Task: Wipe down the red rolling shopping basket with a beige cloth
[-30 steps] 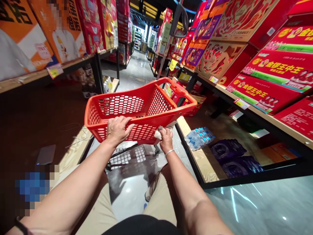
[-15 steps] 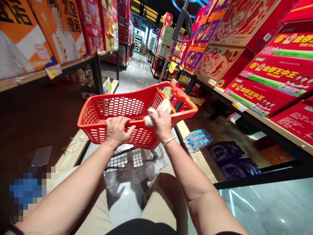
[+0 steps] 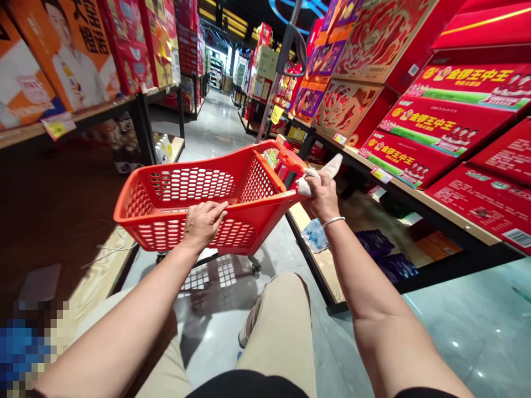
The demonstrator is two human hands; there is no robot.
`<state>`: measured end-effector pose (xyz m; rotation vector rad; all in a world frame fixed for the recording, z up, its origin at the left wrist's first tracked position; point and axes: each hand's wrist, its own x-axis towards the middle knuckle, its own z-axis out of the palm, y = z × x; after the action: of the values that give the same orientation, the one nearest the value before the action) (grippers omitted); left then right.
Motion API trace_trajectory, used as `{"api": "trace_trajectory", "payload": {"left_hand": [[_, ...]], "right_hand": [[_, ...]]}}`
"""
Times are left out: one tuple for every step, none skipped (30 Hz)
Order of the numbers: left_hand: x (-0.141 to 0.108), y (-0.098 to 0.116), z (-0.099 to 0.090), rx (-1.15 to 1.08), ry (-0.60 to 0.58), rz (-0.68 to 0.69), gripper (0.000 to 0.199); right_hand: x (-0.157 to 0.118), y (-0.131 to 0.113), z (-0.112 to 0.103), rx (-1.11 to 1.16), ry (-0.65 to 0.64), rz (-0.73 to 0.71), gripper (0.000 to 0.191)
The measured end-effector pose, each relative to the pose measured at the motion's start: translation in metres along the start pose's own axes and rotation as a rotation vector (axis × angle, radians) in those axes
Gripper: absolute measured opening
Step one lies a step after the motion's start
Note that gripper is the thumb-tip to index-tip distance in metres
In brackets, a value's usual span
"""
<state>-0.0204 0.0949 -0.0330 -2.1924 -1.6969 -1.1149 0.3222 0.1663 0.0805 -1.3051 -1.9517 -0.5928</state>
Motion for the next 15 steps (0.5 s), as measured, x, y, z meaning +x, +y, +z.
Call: {"api": "trace_trajectory", "payload": {"left_hand": [[0.0, 0.002, -0.001, 0.003, 0.002, -0.011, 0.034], [0.0, 0.005, -0.001, 0.011, 0.002, -0.026, 0.034], [0.001, 0.009, -0.003, 0.024, -0.001, -0.046, 0.033], [0.002, 0.013, -0.004, 0.043, -0.01, -0.07, 0.034], [0.004, 0.017, -0.005, 0.066, -0.023, -0.095, 0.036], [0.006, 0.021, -0.007, 0.091, -0.039, -0.118, 0.039], [0.009, 0.025, -0.008, 0.112, -0.059, -0.133, 0.042], [0.012, 0.028, -0.008, 0.125, -0.077, -0.132, 0.044], [0.016, 0.029, -0.008, 0.127, -0.093, -0.115, 0.044], [0.02, 0.03, -0.008, 0.119, -0.107, -0.086, 0.042], [0.023, 0.028, -0.007, 0.109, -0.124, -0.052, 0.039], [0.025, 0.026, -0.005, 0.102, -0.14, -0.023, 0.037], [0.027, 0.024, -0.003, 0.102, -0.156, -0.001, 0.035], [0.028, 0.02, -0.001, 0.11, -0.168, 0.011, 0.034], [0.028, 0.018, 0.001, 0.126, -0.175, 0.014, 0.034]], "right_hand": [[0.002, 0.004, 0.0, 0.008, -0.001, 0.016, 0.03], [0.002, 0.003, 0.002, 0.021, -0.022, 0.01, 0.03], [0.002, -0.002, 0.005, 0.039, -0.048, -0.01, 0.029], [0.0, -0.012, 0.01, 0.063, -0.064, -0.033, 0.027], [-0.002, -0.026, 0.015, 0.092, -0.081, -0.064, 0.027], [-0.006, -0.041, 0.02, 0.126, -0.095, -0.1, 0.027], [-0.01, -0.058, 0.025, 0.163, -0.113, -0.146, 0.027], [-0.014, -0.073, 0.03, 0.203, -0.139, -0.202, 0.027], [-0.017, -0.087, 0.033, 0.241, -0.172, -0.263, 0.026], [-0.02, -0.097, 0.035, 0.273, -0.207, -0.322, 0.026], [-0.021, -0.104, 0.036, 0.298, -0.241, -0.373, 0.025], [-0.021, -0.105, 0.035, 0.316, -0.274, -0.412, 0.025], [-0.019, -0.102, 0.033, 0.334, -0.299, -0.428, 0.025], [-0.016, -0.093, 0.029, 0.349, -0.311, -0.426, 0.025], [-0.011, -0.08, 0.023, 0.368, -0.313, -0.406, 0.026]]}}
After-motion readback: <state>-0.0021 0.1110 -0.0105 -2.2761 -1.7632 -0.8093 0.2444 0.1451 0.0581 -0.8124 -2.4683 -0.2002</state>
